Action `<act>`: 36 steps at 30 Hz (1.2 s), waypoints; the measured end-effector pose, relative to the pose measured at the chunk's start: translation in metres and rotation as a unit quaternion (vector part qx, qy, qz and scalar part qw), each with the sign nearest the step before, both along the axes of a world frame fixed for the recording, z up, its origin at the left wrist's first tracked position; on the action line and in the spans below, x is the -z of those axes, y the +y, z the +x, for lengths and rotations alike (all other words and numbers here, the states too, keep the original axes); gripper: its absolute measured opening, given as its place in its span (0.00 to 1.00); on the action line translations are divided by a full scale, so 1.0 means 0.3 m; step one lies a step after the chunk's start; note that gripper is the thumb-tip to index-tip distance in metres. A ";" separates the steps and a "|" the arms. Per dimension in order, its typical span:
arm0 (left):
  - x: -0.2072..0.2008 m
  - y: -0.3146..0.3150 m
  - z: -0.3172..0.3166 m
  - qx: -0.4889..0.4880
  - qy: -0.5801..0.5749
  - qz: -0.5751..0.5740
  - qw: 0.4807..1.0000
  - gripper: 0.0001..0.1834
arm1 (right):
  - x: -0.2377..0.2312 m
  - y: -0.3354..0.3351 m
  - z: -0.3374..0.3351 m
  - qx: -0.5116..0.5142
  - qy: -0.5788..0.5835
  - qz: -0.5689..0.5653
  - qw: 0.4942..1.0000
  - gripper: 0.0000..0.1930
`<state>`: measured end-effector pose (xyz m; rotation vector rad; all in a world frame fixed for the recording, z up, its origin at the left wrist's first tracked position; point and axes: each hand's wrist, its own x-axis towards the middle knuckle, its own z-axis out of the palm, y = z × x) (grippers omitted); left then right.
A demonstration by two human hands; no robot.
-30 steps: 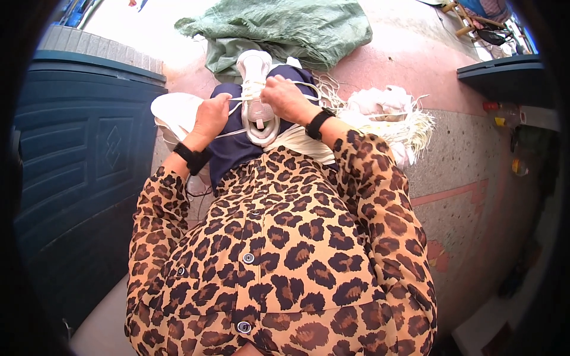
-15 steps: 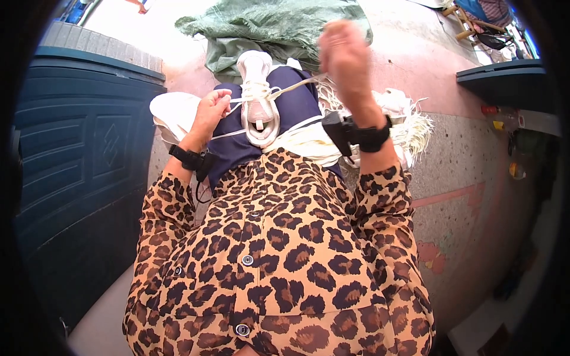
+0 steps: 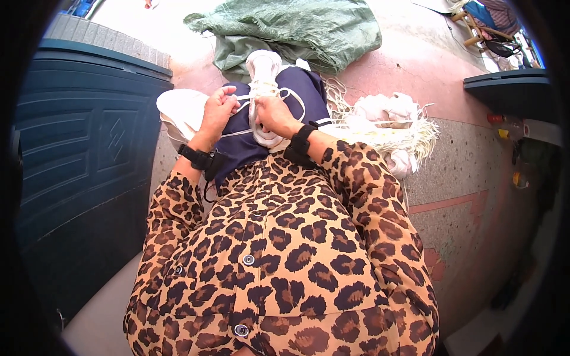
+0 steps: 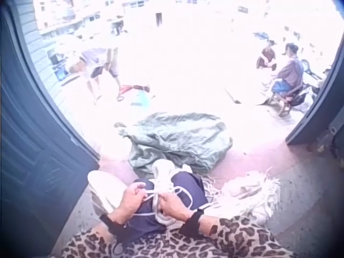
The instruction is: Lacing and tying laces on a white sneaker.
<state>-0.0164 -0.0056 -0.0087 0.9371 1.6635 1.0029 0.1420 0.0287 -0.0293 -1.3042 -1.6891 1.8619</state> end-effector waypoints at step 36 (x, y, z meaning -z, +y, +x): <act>-0.235 0.058 0.186 0.361 -0.050 0.031 0.931 0.12 | -0.531 0.264 0.264 0.132 0.473 0.053 0.870 0.11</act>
